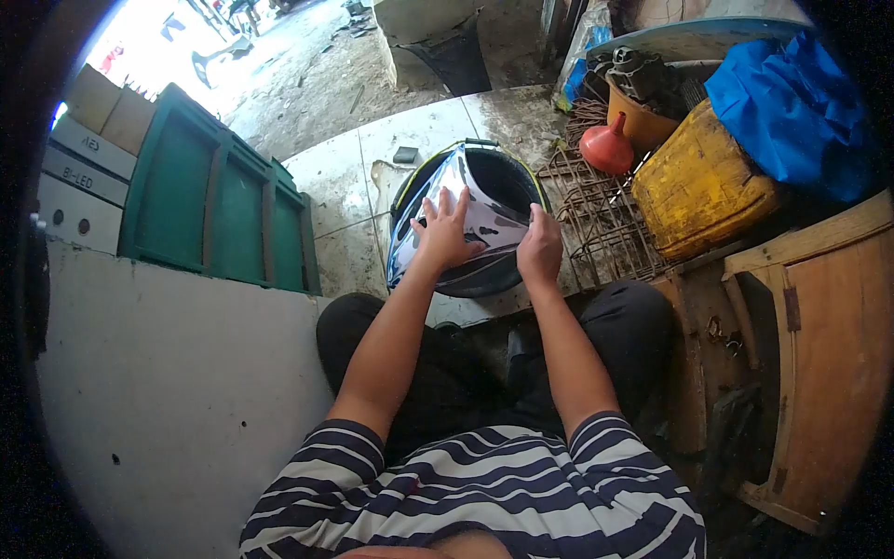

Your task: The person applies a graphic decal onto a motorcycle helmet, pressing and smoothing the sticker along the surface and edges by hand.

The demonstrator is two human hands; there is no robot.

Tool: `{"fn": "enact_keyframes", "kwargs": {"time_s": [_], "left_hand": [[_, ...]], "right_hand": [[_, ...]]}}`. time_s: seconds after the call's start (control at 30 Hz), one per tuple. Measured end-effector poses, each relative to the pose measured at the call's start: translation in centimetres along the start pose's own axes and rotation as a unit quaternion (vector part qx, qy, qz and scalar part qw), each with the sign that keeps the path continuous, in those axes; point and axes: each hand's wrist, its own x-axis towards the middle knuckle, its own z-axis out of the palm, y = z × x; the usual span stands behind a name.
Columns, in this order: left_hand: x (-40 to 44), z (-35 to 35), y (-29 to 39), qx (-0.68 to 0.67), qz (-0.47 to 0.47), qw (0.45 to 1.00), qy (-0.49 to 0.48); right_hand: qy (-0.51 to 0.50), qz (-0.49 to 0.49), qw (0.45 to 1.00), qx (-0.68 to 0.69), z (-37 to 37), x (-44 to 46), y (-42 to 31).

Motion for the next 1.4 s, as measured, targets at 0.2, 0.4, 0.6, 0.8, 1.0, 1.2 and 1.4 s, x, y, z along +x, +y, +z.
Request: {"fn": "enact_keyframes", "kwargs": {"time_s": [0.2,0.4,0.6,0.8,1.0,1.2,1.4], "left_hand": [[0.2,0.3,0.1,-0.002,0.002,1.000,0.000],[0.3,-0.1,0.2,-0.007,0.001,1.000,0.000],[0.0,-0.2,0.1,-0.003,-0.002,1.000,0.000],[0.1,0.2,0.0,0.000,-0.001,1.000,0.000],[0.4,0.1,0.2,-0.002,-0.002,1.000,-0.005],[0.2,-0.3,0.3,-0.001,0.000,1.000,-0.002],[-0.2,-0.3,0.2,0.005,-0.003,1.000,-0.006]], "right_hand": [[-0.031,-0.015,0.999,0.012,-0.3,-0.1,-0.8],[-0.040,-0.116,0.992,0.029,0.3,0.1,-0.3],[-0.029,0.009,0.999,0.020,-0.2,0.4,0.1],[-0.014,0.046,0.998,0.028,0.0,0.3,0.5],[-0.038,-0.006,0.999,0.032,-0.3,0.7,0.4],[-0.081,-0.058,0.994,0.054,-0.4,0.4,-0.5],[-0.044,-0.013,0.998,0.049,-0.1,0.3,-0.3]]}}
